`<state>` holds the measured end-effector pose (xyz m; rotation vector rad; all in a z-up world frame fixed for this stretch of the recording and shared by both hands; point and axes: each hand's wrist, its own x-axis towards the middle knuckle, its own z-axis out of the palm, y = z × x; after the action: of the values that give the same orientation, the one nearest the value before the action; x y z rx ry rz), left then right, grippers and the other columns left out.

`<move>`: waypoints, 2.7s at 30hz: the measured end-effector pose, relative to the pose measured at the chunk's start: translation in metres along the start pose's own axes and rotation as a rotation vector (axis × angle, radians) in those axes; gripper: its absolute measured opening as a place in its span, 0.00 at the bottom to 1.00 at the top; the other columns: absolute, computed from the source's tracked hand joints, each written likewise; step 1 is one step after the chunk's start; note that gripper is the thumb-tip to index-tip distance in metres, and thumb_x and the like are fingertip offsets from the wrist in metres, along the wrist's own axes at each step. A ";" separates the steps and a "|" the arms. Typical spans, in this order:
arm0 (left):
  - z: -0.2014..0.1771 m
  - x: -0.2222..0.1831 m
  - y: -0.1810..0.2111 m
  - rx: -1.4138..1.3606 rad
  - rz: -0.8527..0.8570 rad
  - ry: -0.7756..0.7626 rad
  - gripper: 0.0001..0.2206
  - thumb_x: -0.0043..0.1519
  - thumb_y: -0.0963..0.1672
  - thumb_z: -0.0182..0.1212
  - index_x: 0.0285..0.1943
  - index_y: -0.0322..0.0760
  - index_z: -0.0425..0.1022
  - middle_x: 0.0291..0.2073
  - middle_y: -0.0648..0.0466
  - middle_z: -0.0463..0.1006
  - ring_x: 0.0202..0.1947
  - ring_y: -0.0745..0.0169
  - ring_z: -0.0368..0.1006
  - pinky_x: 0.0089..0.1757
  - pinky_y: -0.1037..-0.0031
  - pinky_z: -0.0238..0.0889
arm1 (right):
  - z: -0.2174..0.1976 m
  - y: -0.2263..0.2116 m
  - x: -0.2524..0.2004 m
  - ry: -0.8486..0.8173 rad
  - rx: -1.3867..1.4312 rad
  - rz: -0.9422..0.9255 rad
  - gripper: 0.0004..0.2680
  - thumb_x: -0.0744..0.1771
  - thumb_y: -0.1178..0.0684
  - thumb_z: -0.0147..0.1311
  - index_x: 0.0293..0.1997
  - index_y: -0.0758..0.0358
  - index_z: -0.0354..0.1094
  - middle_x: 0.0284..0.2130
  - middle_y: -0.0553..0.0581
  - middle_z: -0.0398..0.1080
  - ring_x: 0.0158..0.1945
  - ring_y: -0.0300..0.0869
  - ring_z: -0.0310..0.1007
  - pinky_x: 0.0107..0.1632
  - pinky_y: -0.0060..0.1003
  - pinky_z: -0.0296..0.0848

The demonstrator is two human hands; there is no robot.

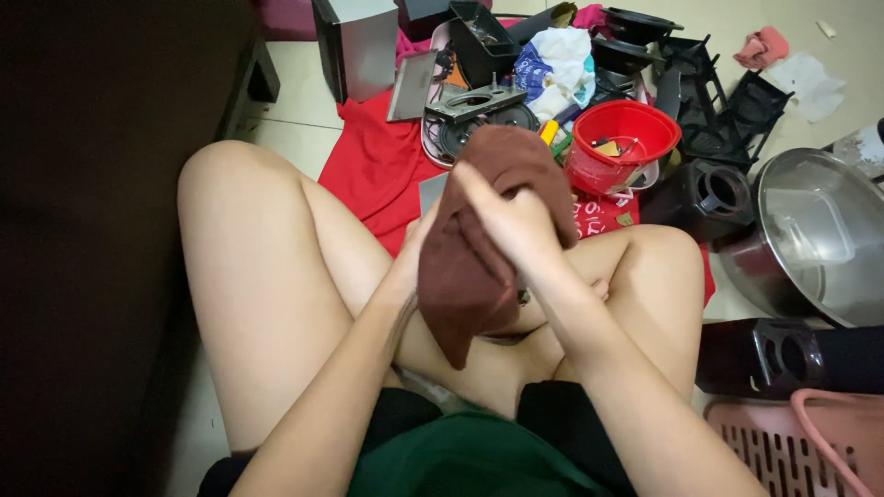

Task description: Cleaning the edges and interior of a small project box using a toothbrush and a cloth.

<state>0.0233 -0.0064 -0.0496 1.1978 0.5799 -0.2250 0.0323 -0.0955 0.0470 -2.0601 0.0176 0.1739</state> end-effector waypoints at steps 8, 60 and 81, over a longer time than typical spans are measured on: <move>0.001 -0.039 0.034 -0.494 -0.004 -0.073 0.28 0.45 0.57 0.59 0.46 0.35 0.70 0.39 0.52 0.74 0.41 0.59 0.69 0.43 0.74 0.62 | -0.011 -0.034 -0.033 0.094 0.156 0.483 0.36 0.52 0.37 0.62 0.52 0.84 0.54 0.53 0.75 0.55 0.61 0.52 0.54 0.61 0.45 0.51; -0.003 0.036 -0.031 -0.283 0.219 0.441 0.23 0.57 0.56 0.48 0.20 0.35 0.72 0.16 0.48 0.71 0.20 0.61 0.68 0.25 0.73 0.63 | 0.001 0.056 -0.074 0.188 -0.054 -0.064 0.14 0.59 0.43 0.55 0.42 0.60 0.70 0.41 0.59 0.70 0.51 0.46 0.65 0.57 0.45 0.57; 0.011 0.040 -0.033 0.019 0.470 0.287 0.27 0.61 0.52 0.45 0.06 0.45 0.54 0.04 0.64 0.52 0.09 0.74 0.49 0.16 0.81 0.45 | -0.010 0.024 0.059 -0.023 -0.374 0.187 0.21 0.56 0.34 0.50 0.44 0.57 0.64 0.44 0.60 0.65 0.52 0.53 0.62 0.54 0.50 0.58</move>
<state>0.0445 -0.0229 -0.0954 1.3598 0.5265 0.3457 0.0894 -0.1119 0.0233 -2.4290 0.1761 0.3376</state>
